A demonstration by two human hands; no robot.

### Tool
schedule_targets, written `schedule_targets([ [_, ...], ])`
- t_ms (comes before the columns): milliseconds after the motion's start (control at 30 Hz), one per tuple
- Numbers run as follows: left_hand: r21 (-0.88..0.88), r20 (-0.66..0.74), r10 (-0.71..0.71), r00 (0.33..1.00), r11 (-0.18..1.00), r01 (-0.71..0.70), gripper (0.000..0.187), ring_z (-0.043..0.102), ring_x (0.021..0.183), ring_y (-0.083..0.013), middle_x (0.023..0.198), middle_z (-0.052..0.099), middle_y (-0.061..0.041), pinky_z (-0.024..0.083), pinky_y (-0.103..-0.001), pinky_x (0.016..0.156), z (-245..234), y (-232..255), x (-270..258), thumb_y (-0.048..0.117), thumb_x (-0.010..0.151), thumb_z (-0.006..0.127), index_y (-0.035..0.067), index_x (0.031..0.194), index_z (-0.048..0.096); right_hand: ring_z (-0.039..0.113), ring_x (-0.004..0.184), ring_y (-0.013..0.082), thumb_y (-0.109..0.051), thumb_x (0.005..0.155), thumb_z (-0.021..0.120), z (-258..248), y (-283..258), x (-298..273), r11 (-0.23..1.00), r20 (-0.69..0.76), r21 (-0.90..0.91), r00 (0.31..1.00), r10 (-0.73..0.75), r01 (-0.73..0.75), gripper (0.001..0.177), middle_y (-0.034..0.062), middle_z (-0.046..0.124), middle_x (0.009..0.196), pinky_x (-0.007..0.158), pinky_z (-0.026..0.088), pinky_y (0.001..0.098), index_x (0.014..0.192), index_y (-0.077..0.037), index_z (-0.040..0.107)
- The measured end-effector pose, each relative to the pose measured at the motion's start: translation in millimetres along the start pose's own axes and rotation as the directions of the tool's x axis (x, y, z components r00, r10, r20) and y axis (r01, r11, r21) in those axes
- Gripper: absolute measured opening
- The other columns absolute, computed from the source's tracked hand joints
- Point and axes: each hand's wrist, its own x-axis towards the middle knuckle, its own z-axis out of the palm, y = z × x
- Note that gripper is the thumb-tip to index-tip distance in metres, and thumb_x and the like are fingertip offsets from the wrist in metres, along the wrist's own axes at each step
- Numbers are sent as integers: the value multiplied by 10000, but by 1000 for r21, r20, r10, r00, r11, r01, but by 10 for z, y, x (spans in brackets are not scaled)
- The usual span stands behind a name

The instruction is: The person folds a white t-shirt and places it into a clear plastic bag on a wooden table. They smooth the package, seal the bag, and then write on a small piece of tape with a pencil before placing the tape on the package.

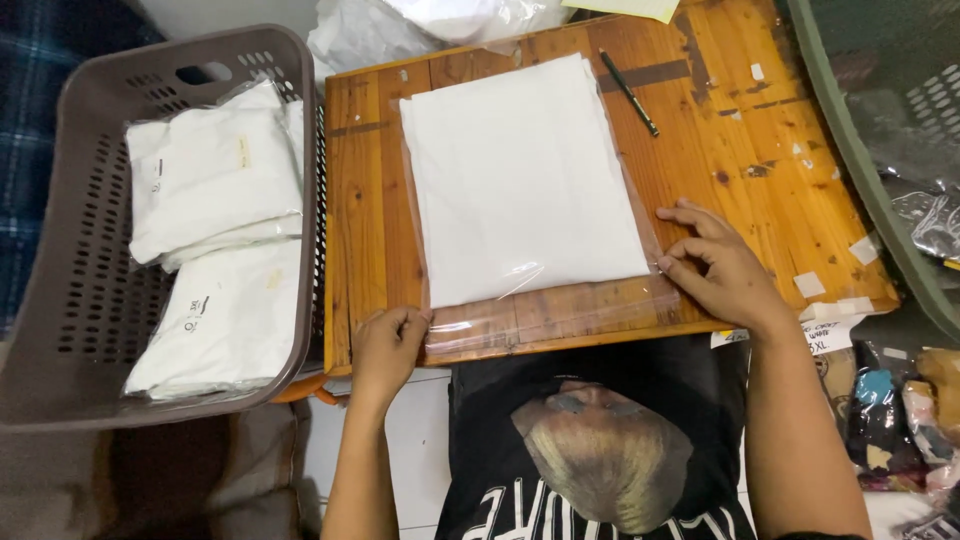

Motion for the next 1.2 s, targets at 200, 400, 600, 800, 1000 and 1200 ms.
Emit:
schedule_targets([
  [200,155,67,-36,997,988,25,314,555,750,-282,590,595,-104,340,-359,790,1,39,14,314,849,480,104,670,630,374,1235,327,-102,772,594,-15,-24,1,1000,14,-19,1000,-8,9,112,126,530,1177,1018,272,448,689,-31,620],
  [400,82,32,3,999,997,-6,434,423,414,-153,409,424,41,353,-286,694,7,166,-140,351,856,468,123,488,443,310,1287,299,-135,840,497,-6,108,-10,999,25,45,999,-24,23,133,105,450,1269,1024,245,444,734,-66,540],
  [600,36,88,-260,962,966,258,307,514,523,-120,488,534,55,347,-275,527,38,418,-354,442,770,505,210,645,661,332,1291,300,-76,859,478,54,250,-46,990,-127,143,992,11,7,143,114,462,1241,1061,238,424,735,-65,549],
  [800,-364,277,-219,936,877,313,192,332,453,-42,450,385,70,264,-176,482,101,345,-420,257,770,626,105,754,743,314,1277,321,-133,805,558,83,216,-41,999,-103,-39,994,-39,35,150,125,467,1238,1036,241,473,694,-46,611],
  [1000,-496,253,-225,941,805,326,210,300,481,-42,487,314,78,262,-177,511,167,135,-436,187,776,640,59,622,706,184,1310,397,-270,846,507,45,37,-97,983,-95,-161,993,72,-87,281,108,449,1268,1022,197,514,683,-64,607],
  [1200,-511,253,-210,944,800,315,135,519,582,-50,532,574,38,431,-200,669,185,115,-424,144,745,652,56,690,737,204,1279,405,-219,851,514,45,0,-208,962,-116,-263,992,49,-78,235,135,445,1278,1007,210,517,709,-43,576],
])
